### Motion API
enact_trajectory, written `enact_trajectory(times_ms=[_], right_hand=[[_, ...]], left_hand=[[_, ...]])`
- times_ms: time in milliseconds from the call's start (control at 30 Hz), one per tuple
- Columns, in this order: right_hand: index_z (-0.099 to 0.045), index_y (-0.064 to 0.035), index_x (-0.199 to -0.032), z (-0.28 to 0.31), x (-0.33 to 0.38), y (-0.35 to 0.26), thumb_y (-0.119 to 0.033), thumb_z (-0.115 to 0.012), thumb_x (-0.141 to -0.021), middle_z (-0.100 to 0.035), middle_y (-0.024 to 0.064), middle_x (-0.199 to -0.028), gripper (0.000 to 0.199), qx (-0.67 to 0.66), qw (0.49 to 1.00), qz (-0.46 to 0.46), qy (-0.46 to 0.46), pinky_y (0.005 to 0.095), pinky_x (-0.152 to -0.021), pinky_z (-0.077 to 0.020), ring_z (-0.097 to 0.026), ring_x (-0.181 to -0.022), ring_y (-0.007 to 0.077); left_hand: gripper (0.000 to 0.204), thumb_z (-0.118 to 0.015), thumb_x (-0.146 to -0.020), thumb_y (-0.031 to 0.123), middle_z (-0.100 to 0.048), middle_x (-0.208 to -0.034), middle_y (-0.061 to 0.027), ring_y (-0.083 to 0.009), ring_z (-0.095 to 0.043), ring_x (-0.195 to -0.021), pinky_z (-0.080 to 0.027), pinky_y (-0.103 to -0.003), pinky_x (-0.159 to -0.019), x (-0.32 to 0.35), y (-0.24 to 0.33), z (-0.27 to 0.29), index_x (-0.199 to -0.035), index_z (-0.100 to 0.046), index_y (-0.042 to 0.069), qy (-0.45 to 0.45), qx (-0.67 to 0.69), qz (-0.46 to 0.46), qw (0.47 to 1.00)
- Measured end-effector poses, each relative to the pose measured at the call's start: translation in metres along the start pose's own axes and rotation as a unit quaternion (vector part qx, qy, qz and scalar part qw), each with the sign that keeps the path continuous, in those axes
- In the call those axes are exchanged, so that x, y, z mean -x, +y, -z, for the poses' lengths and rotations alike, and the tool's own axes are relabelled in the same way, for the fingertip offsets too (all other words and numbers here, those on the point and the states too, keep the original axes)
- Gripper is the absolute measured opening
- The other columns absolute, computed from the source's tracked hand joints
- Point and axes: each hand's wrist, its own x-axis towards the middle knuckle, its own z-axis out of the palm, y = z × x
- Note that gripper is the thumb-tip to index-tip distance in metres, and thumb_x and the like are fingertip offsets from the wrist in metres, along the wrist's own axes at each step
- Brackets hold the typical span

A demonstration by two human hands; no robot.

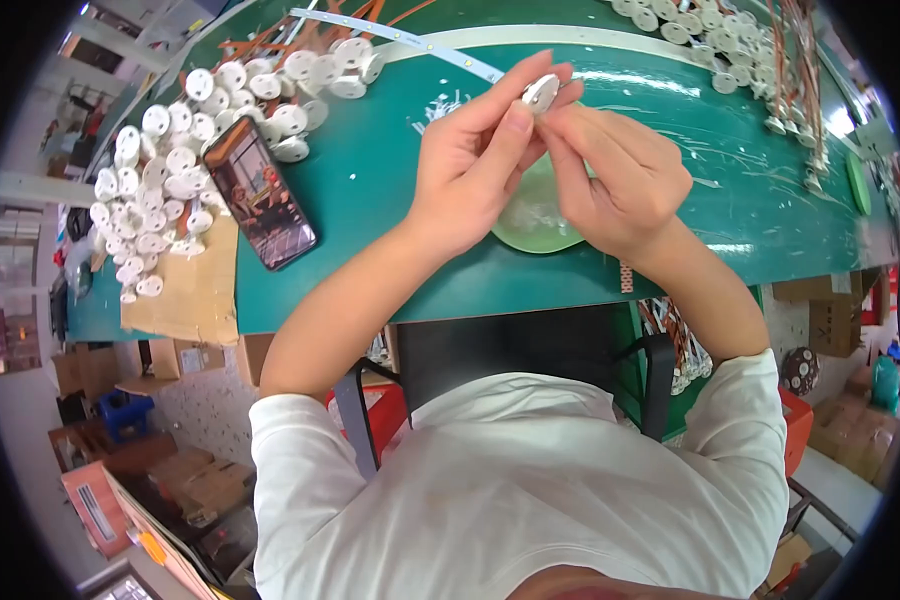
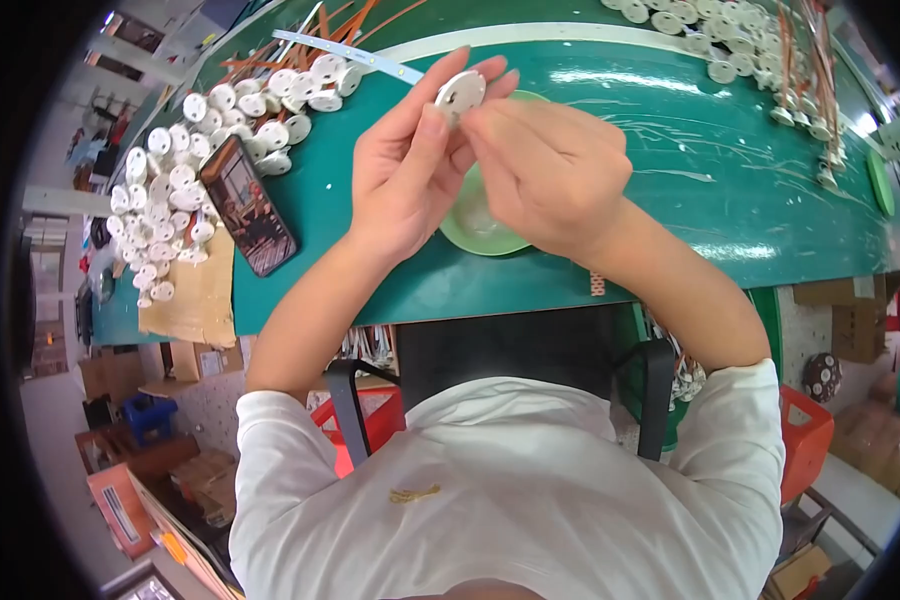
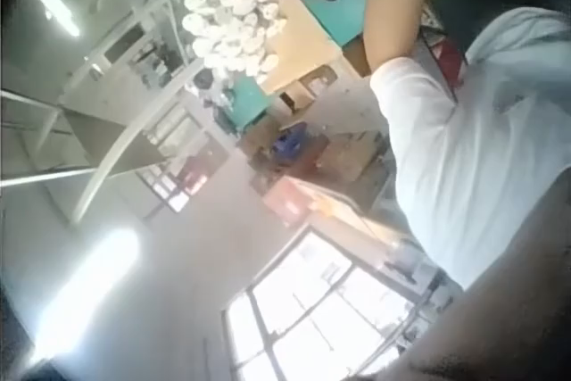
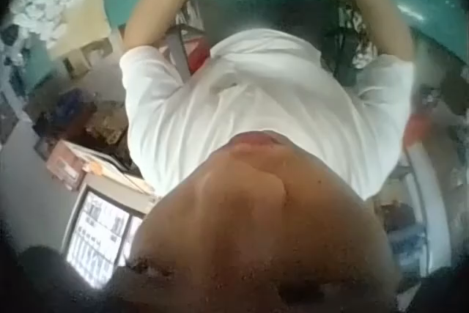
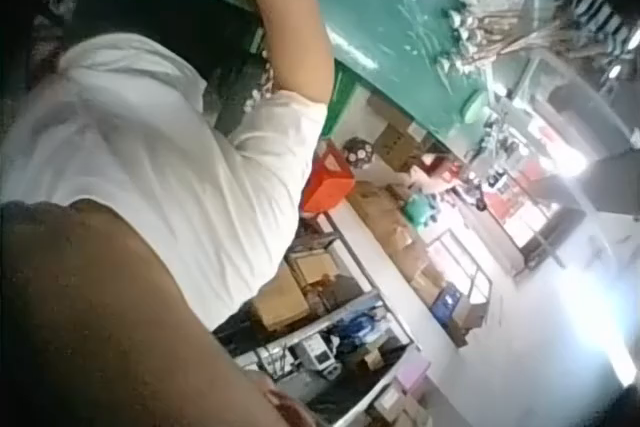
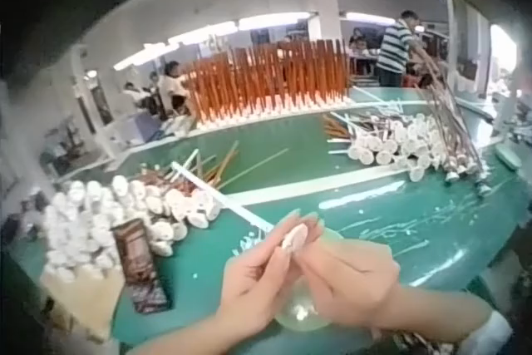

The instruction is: Assembling small electronic components by threading wires through plastic bases at a manual workstation.

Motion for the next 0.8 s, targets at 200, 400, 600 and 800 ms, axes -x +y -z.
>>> enact_trajectory(times_ms=[200,400,600,800], right_hand=[[-0.071,0.004,-0.092,-0.013,-0.004,-0.003,0.009,-0.073,-0.077,-0.073,0.0151,-0.083,0.016,0.028,0.999,0.025,0.02,0.0311,-0.063,-0.0586,-0.072,-0.071,0.0271],[-0.072,0.0024,-0.09,-0.004,-0.004,-0.001,0.006,-0.075,-0.077,-0.073,0.013,-0.082,0.014,0.043,0.999,-0.003,0.012,0.0286,-0.063,-0.0581,-0.072,-0.069,0.0234],[-0.073,-0.0005,-0.088,-0.01,-0.003,0.001,0.002,-0.077,-0.077,-0.074,0.0115,-0.081,0.012,-0.003,0.998,-0.057,0.034,0.0263,-0.06,-0.0568,-0.072,-0.068,0.0204],[-0.073,-0.0013,-0.087,-0.009,-0.002,-0.002,0.002,-0.076,-0.076,-0.074,0.0111,-0.081,0.012,-0.003,0.998,-0.059,0.031,0.0265,-0.06,-0.057,-0.072,-0.067,0.0216]], left_hand=[[0.048,-0.047,-0.107,0.018,-0.044,-0.151,-0.0212,-0.0354,-0.043,-0.14,-0.04,-0.044,-0.115,0.0,0.006,0.01,-0.151,-0.037,0.003,0.035,-0.019,-0.019,0.999],[0.047,-0.048,-0.107,0.018,-0.044,-0.15,-0.021,-0.0346,-0.044,-0.14,-0.041,-0.043,-0.114,0.0,0.003,-0.001,-0.15,-0.039,0.003,0.035,0.029,-0.014,0.999],[0.043,-0.053,-0.104,0.013,-0.051,-0.145,-0.0174,-0.0308,-0.05,-0.135,-0.045,-0.042,-0.112,-0.001,0.004,0.0,-0.146,-0.046,0.004,0.101,0.122,0.015,0.987],[0.041,-0.053,-0.104,0.013,-0.052,-0.144,-0.0163,-0.0283,-0.051,-0.134,-0.046,-0.041,-0.11,-0.001,0.0,-0.002,-0.144,-0.049,0.004,0.103,0.097,0.008,0.99]])
